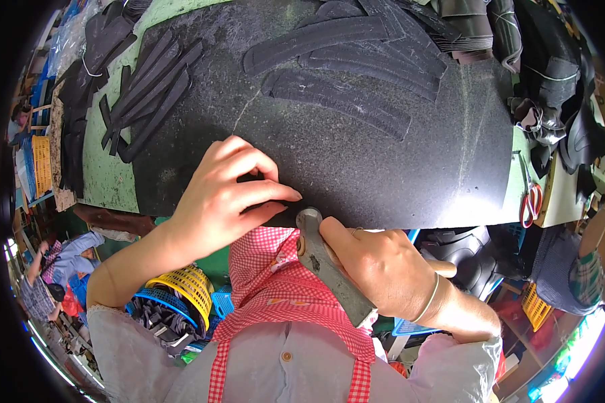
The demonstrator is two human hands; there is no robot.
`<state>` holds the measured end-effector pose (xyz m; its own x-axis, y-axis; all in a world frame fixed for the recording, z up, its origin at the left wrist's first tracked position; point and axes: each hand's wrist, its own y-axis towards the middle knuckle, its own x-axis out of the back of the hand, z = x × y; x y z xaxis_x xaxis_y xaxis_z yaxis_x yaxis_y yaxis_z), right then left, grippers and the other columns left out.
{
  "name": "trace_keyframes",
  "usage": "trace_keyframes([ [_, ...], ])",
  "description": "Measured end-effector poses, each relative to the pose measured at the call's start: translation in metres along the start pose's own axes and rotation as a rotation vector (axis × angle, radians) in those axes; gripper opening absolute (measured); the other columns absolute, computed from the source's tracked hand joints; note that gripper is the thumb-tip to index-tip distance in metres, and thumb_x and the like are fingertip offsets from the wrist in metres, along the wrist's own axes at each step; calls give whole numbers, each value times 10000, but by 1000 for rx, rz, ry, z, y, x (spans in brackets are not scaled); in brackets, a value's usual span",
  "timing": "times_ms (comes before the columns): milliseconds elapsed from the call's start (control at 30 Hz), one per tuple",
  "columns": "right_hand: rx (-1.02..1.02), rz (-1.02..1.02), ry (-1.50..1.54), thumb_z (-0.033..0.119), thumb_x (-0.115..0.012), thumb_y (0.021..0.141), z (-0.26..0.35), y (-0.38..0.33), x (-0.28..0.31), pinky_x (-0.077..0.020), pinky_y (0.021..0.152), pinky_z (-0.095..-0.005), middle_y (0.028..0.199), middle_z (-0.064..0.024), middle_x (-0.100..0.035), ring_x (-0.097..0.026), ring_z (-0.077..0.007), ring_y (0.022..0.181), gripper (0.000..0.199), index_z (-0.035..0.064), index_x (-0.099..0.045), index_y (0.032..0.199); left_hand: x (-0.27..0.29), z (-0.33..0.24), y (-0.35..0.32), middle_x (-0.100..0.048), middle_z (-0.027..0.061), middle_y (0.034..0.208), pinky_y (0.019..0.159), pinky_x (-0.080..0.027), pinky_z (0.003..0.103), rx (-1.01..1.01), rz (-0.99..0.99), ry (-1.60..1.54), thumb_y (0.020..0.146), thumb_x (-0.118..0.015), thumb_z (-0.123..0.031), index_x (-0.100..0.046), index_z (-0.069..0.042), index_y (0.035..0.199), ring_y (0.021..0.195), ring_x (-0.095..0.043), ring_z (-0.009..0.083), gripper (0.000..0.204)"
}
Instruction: Hammering the edges of leather strips on a workbench for shoe preparation.
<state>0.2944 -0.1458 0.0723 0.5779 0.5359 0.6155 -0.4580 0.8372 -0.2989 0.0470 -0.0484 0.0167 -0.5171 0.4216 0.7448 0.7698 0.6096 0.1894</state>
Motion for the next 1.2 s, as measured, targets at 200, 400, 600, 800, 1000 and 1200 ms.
trace_keyframes([
  [200, 20, -12, 21, 126, -623, 1021, -5, -1, -2, -542, 585, -488, 687, -154, -637, -711, -372, 672, 156, 19, -538, 1097, -1, 15, 0, -652, -45, 991, 866, -473, 403, -191, -69, 102, 711, -865, -176, -827, -221, 1006, 956, -596, 209, 301],
  [400, 19, -65, -107, 48, -737, 900, 2, -7, 19, -543, 506, -427, 876, -147, -569, -679, -349, 580, 213, -18, -634, 1074, -4, 21, -5, -670, -31, 991, 850, -533, 410, -392, -143, 290, 748, -805, -248, -828, -232, 999, 949, -619, 207, 253],
  [600, -42, -120, -168, 142, -692, 956, 0, 7, 13, -541, 495, -435, 737, -180, -671, -724, -349, 608, 231, 17, -535, 1069, -5, 21, -6, -673, -21, 1007, 870, -534, 408, -413, -131, 324, 766, -725, -245, -824, -217, 1005, 968, -620, 200, 260],
  [800, 29, 5, -138, 106, -667, 946, 12, 19, 17, -573, 553, -435, 730, -129, -663, -728, -333, 645, 172, 25, -544, 1035, 8, 31, -4, -646, -43, 935, 855, -468, 423, -148, -78, 33, 659, -904, -211, -819, -194, 929, 958, -608, 216, 283],
  [1000, 66, 44, -138, 92, -643, 978, 16, 31, 12, -557, 577, -447, 723, -147, -648, -724, -336, 671, 161, 25, -514, 1047, 7, 33, -10, -651, -46, 937, 838, -486, 419, -287, -210, 152, 661, -882, -191, -820, -208, 916, 950, -597, 223, 263],
  [1200, 75, -27, -102, 116, -630, 1003, 20, 44, 19, -566, 610, -478, 771, -163, -666, -731, -380, 703, 180, 14, -516, 1099, 17, 37, -24, -665, -49, 943, 833, -469, 395, -272, -198, 237, 652, -911, -183, -823, -200, 925, 939, -602, 231, 287],
])
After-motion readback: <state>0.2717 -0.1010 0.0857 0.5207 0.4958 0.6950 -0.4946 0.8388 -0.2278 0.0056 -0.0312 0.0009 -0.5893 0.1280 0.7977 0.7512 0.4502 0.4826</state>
